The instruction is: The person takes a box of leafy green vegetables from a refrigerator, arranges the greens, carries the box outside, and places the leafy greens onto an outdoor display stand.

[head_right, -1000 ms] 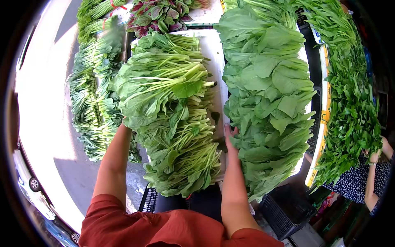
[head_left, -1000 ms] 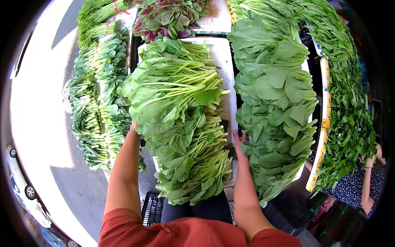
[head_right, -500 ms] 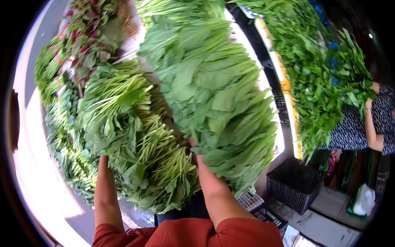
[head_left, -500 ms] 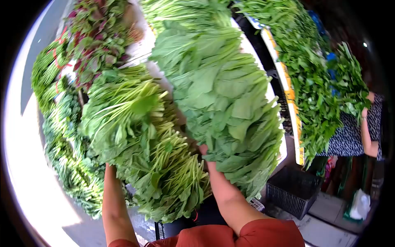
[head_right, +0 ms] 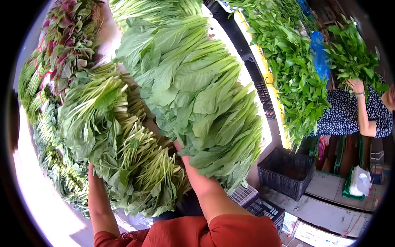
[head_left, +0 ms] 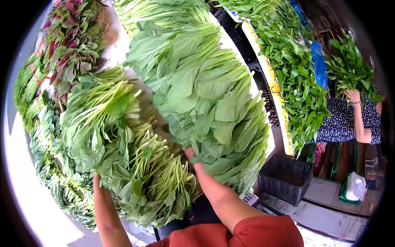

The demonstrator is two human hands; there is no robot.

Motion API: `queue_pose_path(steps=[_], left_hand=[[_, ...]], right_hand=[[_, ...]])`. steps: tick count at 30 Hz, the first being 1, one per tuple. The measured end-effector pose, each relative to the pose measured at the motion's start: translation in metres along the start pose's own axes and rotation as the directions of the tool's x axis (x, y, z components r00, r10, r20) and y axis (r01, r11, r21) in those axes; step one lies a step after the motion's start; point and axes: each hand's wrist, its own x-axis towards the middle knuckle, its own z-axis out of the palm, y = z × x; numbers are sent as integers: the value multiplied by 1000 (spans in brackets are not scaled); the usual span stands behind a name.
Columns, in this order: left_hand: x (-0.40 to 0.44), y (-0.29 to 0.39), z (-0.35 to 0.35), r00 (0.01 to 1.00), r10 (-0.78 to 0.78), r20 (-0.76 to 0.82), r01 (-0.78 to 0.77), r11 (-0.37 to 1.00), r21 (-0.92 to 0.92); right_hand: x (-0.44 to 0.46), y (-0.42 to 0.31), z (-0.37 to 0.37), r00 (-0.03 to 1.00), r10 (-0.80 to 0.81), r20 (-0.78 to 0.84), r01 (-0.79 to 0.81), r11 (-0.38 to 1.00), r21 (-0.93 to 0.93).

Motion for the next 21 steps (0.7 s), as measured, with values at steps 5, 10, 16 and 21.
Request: queue_pose_path(steps=[5,10,16,21], left_hand=[[-5,3,-3,999,49,21,-49,999,9],[-18,10,7,998,61,-15,-61,998,3],[-27,22,17,996,87,-27,-86,996,17],[-62,18,-4,997,60,-46,-54,993,105]], right_hand=[[14,8,9,999,-15,31,17,998,-58],[22,20,21,996,22,83,-19,999,-38],[26,1,21,993,4,115,5,997,-79],[-6,-22,-8,992,56,117,-38,987,-156]])
